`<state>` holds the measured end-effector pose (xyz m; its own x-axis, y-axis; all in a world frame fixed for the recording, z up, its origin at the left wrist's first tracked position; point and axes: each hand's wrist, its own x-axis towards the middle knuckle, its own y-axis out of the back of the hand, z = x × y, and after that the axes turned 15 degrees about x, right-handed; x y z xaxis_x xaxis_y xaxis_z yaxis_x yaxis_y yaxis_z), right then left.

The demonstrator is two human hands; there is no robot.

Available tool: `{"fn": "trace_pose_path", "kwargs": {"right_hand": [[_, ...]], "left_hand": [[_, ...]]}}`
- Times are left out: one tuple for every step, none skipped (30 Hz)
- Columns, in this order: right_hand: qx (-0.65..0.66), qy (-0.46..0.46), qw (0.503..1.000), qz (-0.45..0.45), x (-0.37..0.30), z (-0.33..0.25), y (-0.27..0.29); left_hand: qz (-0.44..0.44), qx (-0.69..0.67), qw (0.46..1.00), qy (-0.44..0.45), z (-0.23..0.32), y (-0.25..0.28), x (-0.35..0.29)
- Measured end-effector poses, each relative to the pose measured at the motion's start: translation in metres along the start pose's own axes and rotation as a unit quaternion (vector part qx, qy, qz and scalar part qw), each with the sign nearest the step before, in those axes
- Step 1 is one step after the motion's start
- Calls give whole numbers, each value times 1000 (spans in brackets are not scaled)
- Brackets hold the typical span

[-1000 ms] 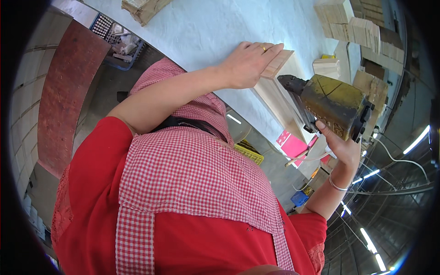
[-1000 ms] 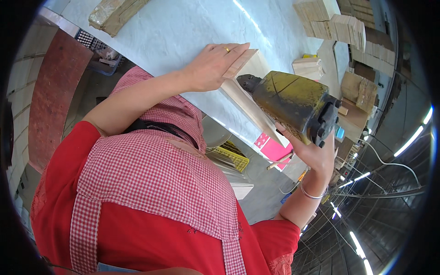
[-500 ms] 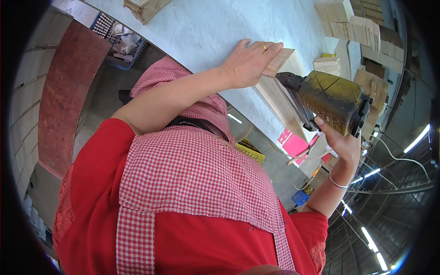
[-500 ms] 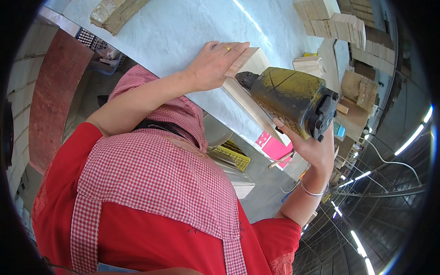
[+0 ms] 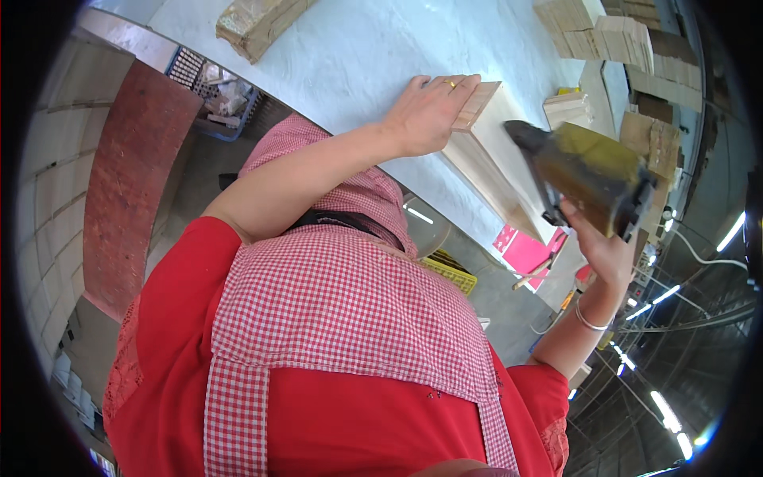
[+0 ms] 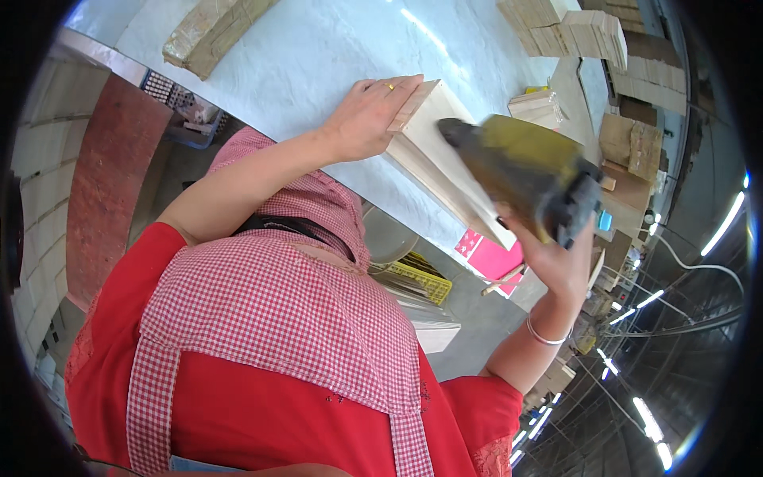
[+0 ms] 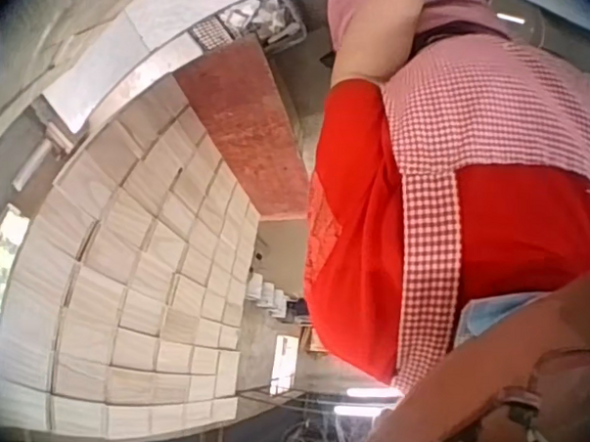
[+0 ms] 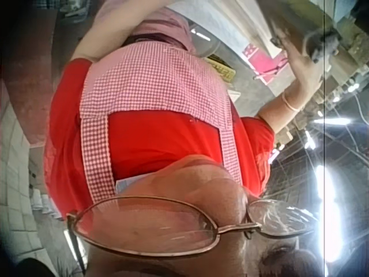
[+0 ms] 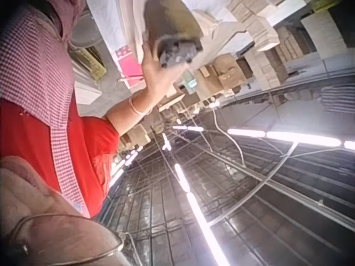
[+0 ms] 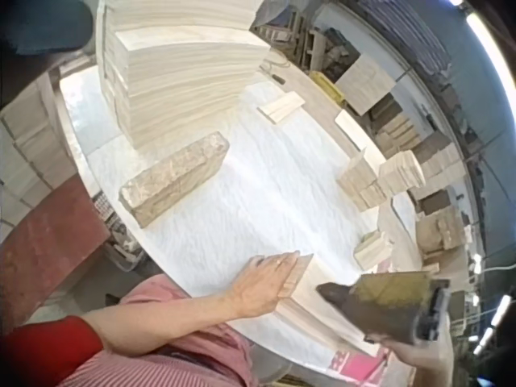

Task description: Assembling wooden box components using wood glue, a pneumatic stapler, and a hammer.

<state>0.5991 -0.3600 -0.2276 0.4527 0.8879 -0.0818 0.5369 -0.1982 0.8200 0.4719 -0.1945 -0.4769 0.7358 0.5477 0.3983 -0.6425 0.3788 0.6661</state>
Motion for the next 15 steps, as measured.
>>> {"fn": "trace_pose_path", "kwargs": {"right_hand": [[11, 11, 1000, -4, -11, 6, 5], [21, -55, 993, 100, -24, 12, 10], [20, -120, 975, 187, -31, 22, 17], [42, -124, 968, 214, -40, 34, 25], [48, -210, 939, 270, -50, 47, 34], [63, -265, 907, 321, -62, 62, 39], [61, -308, 891, 327, -75, 79, 45], [38, -276, 909, 310, -88, 99, 42], [13, -241, 925, 293, -101, 121, 36], [-13, -206, 939, 276, -114, 142, 28], [-10, -214, 934, 288, -125, 165, 13], [-105, -177, 936, 286, -130, 188, -6], [-202, -169, 920, 289, -136, 206, -16], [-182, -217, 925, 254, -141, 221, -25], [-160, -290, 916, 226, -145, 232, -35]], "left_hand": [[-26, 3, 1000, 6, 1, 9, 4], [14, 10, 1000, -13, 1, 19, 10], [-74, 7, 997, 22, -3, 32, 19], [-161, 7, 985, 56, -8, 47, 28], [-241, 6, 967, 87, -12, 61, 36], [-297, 4, 944, 145, -19, 73, 44], [-333, -9, 923, 191, -27, 85, 51], [-348, 57, 922, 162, -35, 94, 56], [-333, 113, 929, 119, -42, 100, 61], [-352, 118, 922, 111, -47, 103, 65], [-329, 149, 926, 107, -51, 104, 68], [-309, 175, 930, 100, -52, 104, 72], [-311, 182, 929, 87, -54, 103, 76], [-331, 175, 921, 109, -54, 101, 80], [-352, 170, 911, 133, -53, 99, 85]]}}
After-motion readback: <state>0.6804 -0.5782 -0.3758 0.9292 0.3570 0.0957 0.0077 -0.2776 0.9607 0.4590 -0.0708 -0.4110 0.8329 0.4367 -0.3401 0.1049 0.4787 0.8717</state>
